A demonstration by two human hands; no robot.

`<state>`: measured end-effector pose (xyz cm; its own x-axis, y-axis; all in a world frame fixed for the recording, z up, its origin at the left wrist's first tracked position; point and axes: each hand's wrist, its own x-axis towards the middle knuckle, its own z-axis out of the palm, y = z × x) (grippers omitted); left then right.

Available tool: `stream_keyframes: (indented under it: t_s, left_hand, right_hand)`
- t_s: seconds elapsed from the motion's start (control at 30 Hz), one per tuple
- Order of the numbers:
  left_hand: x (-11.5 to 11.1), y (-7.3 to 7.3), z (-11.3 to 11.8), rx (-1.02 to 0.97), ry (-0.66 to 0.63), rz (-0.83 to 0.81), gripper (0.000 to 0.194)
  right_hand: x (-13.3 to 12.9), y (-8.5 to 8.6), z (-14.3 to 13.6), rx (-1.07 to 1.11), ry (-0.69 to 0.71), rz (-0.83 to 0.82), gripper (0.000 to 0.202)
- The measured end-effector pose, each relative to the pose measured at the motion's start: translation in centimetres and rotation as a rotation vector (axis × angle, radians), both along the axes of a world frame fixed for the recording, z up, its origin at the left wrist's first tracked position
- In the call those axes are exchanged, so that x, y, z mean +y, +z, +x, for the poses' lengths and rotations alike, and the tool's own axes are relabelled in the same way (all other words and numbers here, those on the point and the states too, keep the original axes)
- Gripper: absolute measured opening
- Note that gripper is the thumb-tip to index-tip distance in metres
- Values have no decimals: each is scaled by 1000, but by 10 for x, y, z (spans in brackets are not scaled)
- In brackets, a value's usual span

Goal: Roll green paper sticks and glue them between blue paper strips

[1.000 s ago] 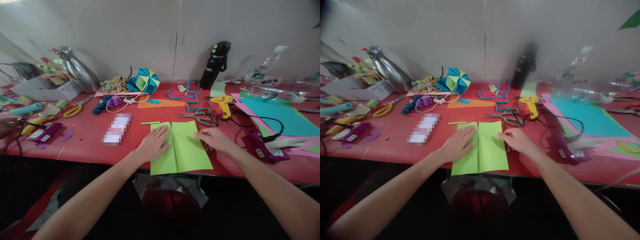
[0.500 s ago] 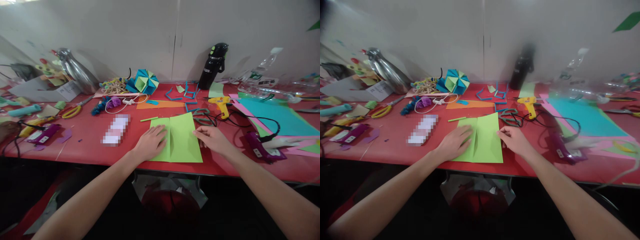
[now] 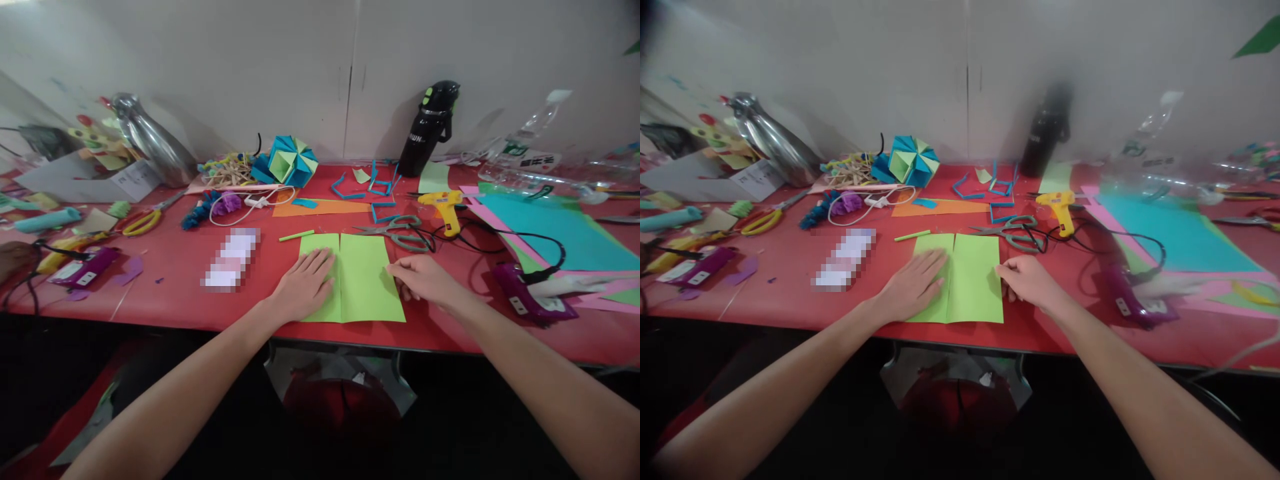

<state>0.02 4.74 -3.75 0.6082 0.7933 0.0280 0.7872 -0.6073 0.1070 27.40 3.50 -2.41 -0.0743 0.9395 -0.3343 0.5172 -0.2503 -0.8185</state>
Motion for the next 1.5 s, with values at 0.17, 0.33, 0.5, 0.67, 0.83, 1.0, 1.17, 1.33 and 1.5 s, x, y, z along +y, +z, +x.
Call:
stream_keyframes:
  t_s: [0.17,0.33,0.5,0.67,0.83,1.0,1.17,1.33,1.5]
  left_hand:
    - [1,-1,0,13,3,-12,57]
    - [1,-2,0,-4,4,-1,57]
    - [4,1,1,-109,39,26,52]
    - [2,11,-1,-224,32,137,43]
    - [-6,11,-6,-123,-65,43,50]
    - [-3,4,-8,-43,-50,-17,58]
    - [2,0,-8,-28,-47,-17,60]
    - [3,-3,-9,-37,-56,-10,60]
    - [3,-4,-10,-46,-66,-15,61]
  right_hand:
    - [-3,0,0,-42,36,1,29]
    - [-7,7,-3,54,-37,2,36]
    - [-9,8,-7,157,-40,-85,41]
    - [-8,2,-6,178,-63,-9,27]
    - [-4,3,-3,120,-169,165,36]
    - [-4,2,-2,103,-67,61,38]
    - [-3,-6,1,12,-70,76,34]
    - [-1,-14,5,17,-65,84,33]
    - [-3,-12,3,37,-80,96,31]
